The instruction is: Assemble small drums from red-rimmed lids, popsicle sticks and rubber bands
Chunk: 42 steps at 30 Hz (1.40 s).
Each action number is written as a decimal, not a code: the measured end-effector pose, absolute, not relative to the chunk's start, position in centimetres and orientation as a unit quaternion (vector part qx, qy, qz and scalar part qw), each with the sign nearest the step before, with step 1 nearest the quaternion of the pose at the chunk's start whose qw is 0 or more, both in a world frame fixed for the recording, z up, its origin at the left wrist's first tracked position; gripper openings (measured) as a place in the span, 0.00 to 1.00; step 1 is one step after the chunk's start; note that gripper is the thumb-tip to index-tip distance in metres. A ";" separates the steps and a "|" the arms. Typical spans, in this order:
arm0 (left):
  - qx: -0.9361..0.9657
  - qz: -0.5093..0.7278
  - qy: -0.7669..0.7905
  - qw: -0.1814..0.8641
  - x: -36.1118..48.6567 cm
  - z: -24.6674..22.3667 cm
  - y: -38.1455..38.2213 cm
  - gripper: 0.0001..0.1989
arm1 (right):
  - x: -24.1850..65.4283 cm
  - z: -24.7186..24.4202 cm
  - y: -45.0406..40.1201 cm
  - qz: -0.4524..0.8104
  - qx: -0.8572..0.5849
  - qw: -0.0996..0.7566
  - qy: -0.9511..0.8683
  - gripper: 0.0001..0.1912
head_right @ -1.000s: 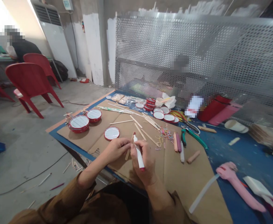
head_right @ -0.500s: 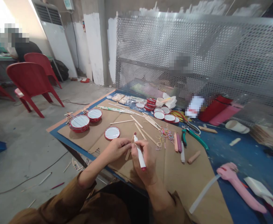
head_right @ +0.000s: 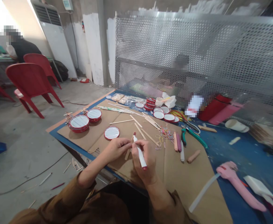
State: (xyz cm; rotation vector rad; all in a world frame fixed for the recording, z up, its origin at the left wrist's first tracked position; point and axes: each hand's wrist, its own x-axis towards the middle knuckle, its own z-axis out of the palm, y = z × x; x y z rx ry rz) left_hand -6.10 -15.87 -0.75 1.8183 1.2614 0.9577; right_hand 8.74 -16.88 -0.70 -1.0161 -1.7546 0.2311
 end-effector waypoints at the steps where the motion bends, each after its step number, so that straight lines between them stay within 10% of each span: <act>1: 0.704 0.370 0.489 0.359 -6.1 -0.7 -15.9 0.16 | 8.8 -0.7 -16.9 0.101 -0.426 0.525 -0.730 0.05; 42: 0.703 0.378 0.483 0.360 -6.1 -1.1 -15.7 0.14 | 8.6 -0.2 -17.0 0.129 -0.442 0.544 -0.701 0.05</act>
